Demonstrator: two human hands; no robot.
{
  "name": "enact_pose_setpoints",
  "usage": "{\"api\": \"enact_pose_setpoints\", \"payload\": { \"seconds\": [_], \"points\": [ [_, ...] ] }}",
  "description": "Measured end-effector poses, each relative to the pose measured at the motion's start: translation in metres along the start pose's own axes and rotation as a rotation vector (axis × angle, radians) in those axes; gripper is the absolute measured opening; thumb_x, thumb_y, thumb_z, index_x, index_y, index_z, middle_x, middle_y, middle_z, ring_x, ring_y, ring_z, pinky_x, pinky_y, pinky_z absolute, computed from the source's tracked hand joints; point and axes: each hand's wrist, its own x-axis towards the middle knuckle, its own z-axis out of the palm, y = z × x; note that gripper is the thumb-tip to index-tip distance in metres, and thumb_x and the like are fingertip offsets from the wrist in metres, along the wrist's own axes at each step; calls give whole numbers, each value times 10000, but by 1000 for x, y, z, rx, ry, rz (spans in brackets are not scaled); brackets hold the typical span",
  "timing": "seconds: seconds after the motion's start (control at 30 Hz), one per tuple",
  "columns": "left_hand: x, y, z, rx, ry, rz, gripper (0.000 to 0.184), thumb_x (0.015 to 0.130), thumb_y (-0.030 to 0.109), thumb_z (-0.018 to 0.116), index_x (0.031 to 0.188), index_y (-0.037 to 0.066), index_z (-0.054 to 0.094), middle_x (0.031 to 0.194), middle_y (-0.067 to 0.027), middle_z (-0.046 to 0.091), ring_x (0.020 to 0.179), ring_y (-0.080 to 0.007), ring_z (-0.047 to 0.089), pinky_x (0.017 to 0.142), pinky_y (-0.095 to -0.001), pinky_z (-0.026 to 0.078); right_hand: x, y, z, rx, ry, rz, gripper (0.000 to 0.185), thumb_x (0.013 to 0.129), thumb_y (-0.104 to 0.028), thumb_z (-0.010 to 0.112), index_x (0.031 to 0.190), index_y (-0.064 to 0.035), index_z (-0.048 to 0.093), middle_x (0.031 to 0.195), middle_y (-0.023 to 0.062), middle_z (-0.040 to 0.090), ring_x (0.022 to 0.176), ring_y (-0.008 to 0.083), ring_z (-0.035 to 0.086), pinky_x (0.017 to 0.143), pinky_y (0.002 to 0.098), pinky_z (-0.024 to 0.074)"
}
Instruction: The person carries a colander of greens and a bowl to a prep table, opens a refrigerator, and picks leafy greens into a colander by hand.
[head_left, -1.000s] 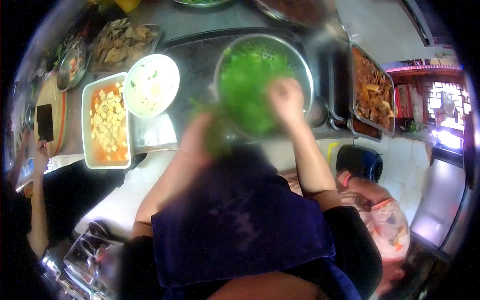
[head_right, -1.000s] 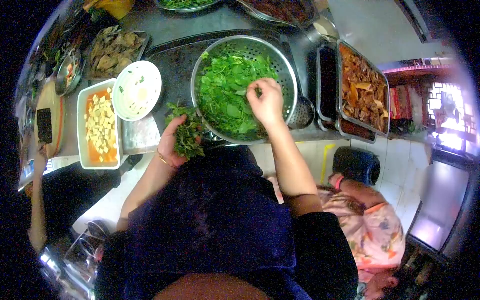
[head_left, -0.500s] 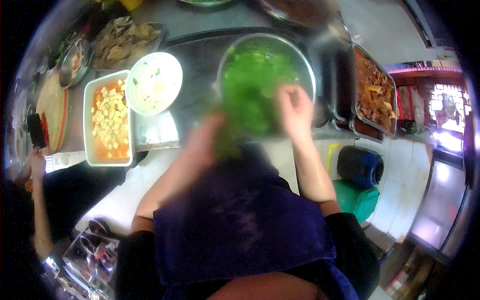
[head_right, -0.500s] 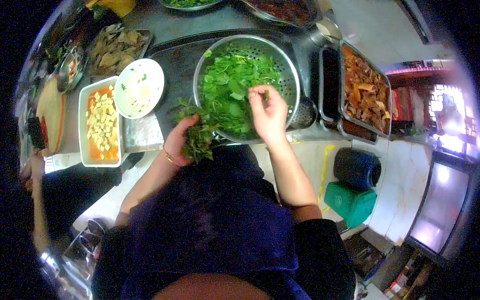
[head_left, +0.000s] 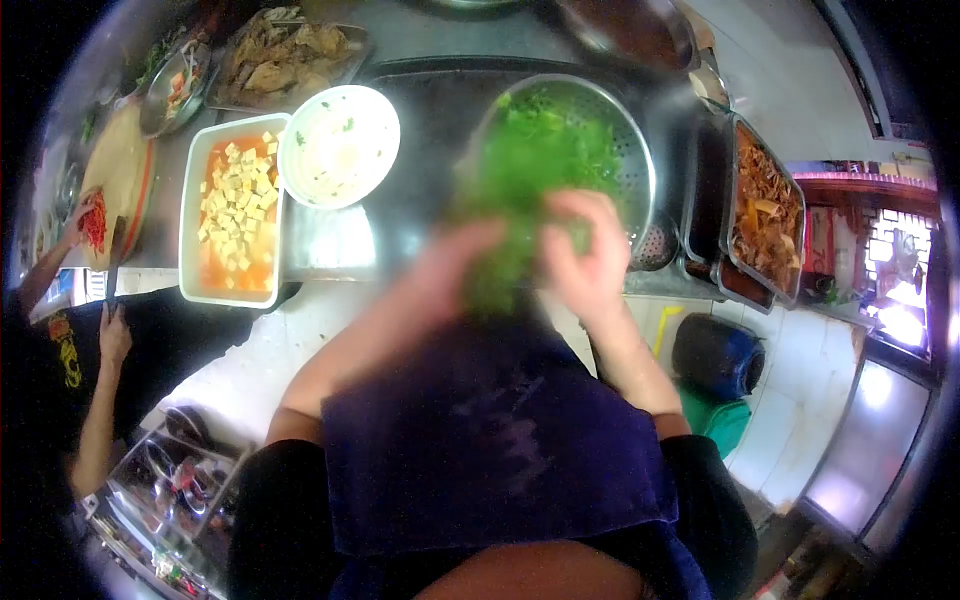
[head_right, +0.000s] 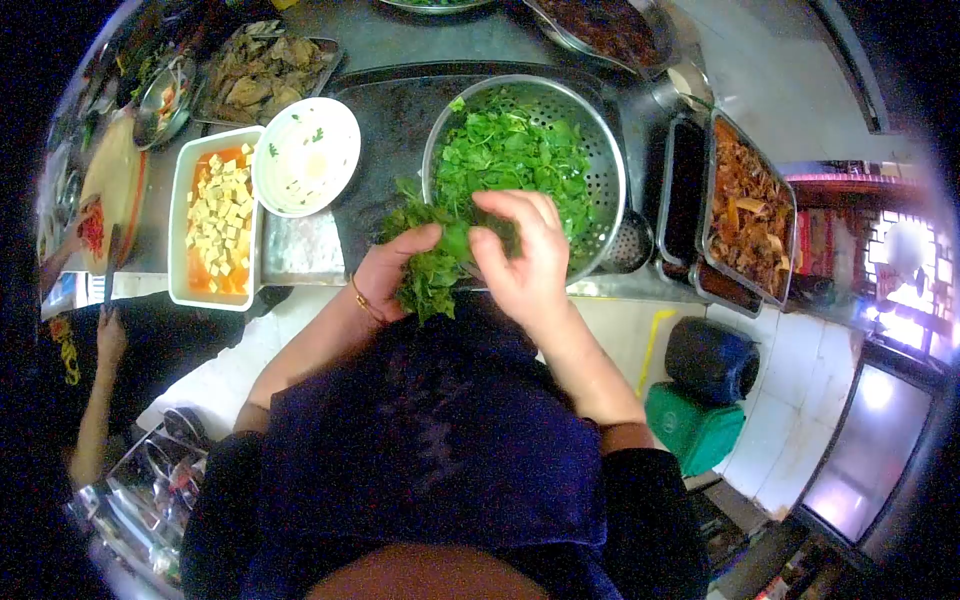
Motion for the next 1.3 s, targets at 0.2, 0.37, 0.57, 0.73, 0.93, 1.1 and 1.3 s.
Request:
{"api": "enact_pose_setpoints", "payload": {
  "seconds": [0.2,0.37,0.57,0.73,0.93,1.1,1.3],
  "points": [
    [8,-8,-8,231,21,79,363,864,232,586,1160,24,547,1046,-97,641,900,-204,638,783,-340,534,8,3,3,468,-135,574,79,820,-44,626,887,-3,636,792,18,637,671,73,553,631,207,444],
    [5,2,5,58,30,19,381,859,244,594,1188,61,532,1051,-77,637,894,-188,632,780,-330,532,9,10,-1,735,20,799,98,841,-73,635,893,9,646,744,10,623,614,58,525,569,192,419],
    [12,0,-3,-7,108,45,376,857,249,607,1182,72,539,1051,-77,634,899,-200,628,766,-335,534,16,5,-6,563,139,783,128,839,-100,656,897,14,663,717,11,627,558,58,516,507,191,422],
    [9,4,14,243,95,300,418,870,244,630,1217,37,525,1102,-81,613,954,-183,609,810,-335,520,14,-4,-1,367,-28,508,96,822,-58,667,891,4,693,758,2,649,644,34,537,574,174,434],
    [4,11,32,174,76,407,380,814,168,696,1140,7,584,1057,-79,636,963,-170,597,863,-328,471,12,5,9,483,-128,680,157,871,-123,595,933,19,617,758,12,614,605,73,545,541,194,443],
    [2,18,27,96,115,437,443,762,175,753,1120,-10,568,1029,-87,639,942,-170,601,885,-315,461,24,11,20,606,-101,669,105,883,-111,578,906,-9,588,730,17,573,587,74,500,505,193,396],
    [5,5,26,184,105,626,439,750,127,751,1121,-13,563,1017,-91,644,930,-163,606,865,-307,471,29,25,16,690,-243,639,109,887,-145,589,937,-52,557,736,3,572,560,46,468,469,174,359]
  ]
}}
